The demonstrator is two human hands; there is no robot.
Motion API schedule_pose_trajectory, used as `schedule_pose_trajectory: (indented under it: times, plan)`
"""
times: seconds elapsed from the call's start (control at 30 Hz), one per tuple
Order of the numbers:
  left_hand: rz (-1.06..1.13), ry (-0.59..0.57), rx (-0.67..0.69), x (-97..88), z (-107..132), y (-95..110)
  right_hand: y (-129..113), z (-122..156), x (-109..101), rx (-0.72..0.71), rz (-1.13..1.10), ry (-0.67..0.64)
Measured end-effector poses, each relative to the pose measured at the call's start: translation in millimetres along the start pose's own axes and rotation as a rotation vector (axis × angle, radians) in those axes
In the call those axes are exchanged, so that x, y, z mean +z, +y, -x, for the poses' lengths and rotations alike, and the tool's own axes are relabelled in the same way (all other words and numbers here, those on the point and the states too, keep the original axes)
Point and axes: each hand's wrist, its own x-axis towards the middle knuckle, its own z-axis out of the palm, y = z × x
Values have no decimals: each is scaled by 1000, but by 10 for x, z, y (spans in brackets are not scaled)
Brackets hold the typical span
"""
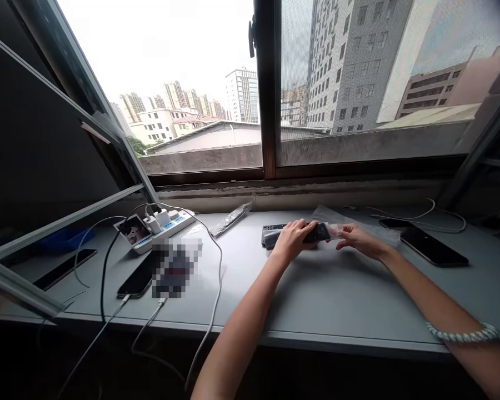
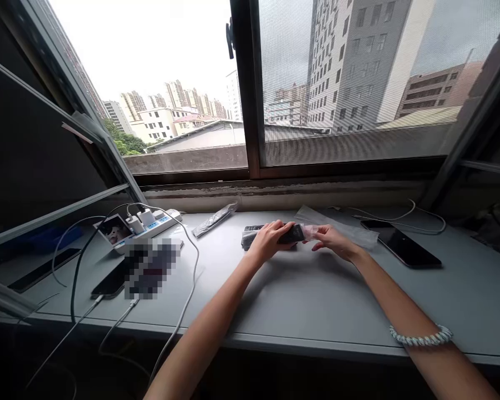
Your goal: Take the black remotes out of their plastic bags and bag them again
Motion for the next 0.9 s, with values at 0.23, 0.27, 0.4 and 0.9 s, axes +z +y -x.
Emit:
schedule_pose_trajectory:
  times: [0.23, 0.27, 0.4, 0.9]
  plan:
    - [-3, 4, -5, 18, 2, -41, 4, -34, -6, 3, 25, -37]
    - [2, 8, -1, 29, 1, -47, 16, -43, -9, 1, 24, -31]
    - [23, 36, 25, 66, 0, -58, 39, -58, -28, -19, 16, -5]
    - [-213, 66, 3, -216, 13, 107, -131, -12, 90, -114, 3, -2]
